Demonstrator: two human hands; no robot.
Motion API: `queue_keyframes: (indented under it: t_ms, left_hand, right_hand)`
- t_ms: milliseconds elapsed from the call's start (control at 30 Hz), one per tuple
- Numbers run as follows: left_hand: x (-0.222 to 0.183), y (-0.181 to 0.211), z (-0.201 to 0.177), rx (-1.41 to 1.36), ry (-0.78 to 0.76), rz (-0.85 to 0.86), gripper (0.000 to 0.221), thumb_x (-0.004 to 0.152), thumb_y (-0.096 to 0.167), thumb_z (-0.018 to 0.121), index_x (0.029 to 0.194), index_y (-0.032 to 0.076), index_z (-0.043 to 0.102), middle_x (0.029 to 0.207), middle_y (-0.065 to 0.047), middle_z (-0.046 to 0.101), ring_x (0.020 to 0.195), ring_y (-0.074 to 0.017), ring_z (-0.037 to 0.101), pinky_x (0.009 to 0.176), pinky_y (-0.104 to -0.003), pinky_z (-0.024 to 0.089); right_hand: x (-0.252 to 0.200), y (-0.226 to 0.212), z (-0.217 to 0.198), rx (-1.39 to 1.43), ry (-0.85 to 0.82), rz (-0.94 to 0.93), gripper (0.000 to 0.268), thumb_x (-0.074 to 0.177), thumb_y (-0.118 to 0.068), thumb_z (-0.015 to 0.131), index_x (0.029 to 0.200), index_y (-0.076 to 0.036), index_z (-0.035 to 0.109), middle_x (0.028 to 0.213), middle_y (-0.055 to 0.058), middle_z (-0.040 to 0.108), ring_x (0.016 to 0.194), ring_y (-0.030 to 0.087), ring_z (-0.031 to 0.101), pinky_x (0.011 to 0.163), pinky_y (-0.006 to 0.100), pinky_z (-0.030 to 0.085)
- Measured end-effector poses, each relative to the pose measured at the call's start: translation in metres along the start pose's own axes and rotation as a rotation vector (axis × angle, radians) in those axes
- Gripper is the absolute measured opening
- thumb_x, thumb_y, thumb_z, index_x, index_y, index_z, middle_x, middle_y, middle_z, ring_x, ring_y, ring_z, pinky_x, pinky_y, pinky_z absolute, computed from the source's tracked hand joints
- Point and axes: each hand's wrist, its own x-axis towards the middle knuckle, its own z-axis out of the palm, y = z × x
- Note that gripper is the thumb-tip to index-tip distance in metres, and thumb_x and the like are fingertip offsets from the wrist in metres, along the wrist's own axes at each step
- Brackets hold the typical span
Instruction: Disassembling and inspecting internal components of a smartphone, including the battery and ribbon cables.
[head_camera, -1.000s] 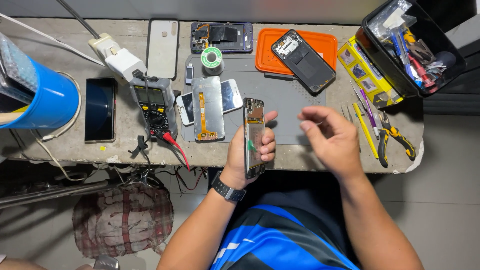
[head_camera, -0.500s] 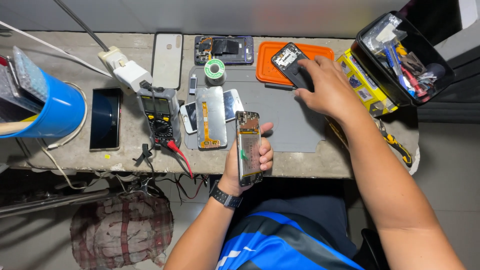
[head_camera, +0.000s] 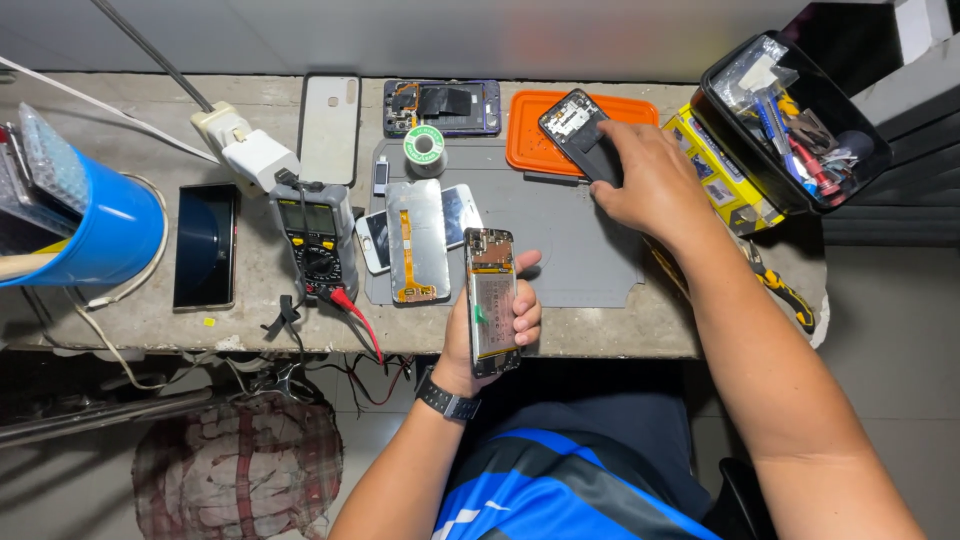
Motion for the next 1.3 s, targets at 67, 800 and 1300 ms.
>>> queue_keyframes:
  t_ms: [67,800,1300]
  left_hand:
    - [-0.001,0.001,0.002,0.002,0.001,0.003,0.085,0.121,0.056,0.036,0.180,-0.005,0.029,0.089,-0.012,0.051,0.075,-0.0225,0.055,0.060,-0.036,0.055]
    - [-0.012,0.014,0.047,0.255,0.232,0.202,0.054,0.126,0.026,0.042,0.173,-0.002,0.046,0.095,-0.010,0.060,0.084,-0.0200,0.066,0.071,-0.032,0.065]
    - [0.008,0.001,0.042,0.310,0.395,0.369,0.046,0.122,0.014,0.063,0.168,0.011,0.056,0.148,-0.014,0.074,0.132,-0.0315,0.077,0.111,-0.052,0.069]
  right_hand:
    - [-0.006,0.001,-0.001,-0.010,0.030,-0.023,0.077,0.098,-0.014,0.087,0.169,0.001,0.061,0.152,0.040,0.064,0.142,0.057,0.061,0.117,0.069,0.048]
    - [-0.113,0.022,0.057,-0.116,0.047,-0.184,0.084,0.090,-0.032,0.088,0.169,-0.018,0.062,0.156,0.025,0.065,0.141,0.048,0.067,0.112,0.060,0.055]
    - [-0.154,-0.026,0.105,0.965,0.084,-0.082,0.049,0.107,-0.012,0.079,0.155,-0.003,0.071,0.128,0.015,0.085,0.112,0.020,0.080,0.089,0.040,0.070]
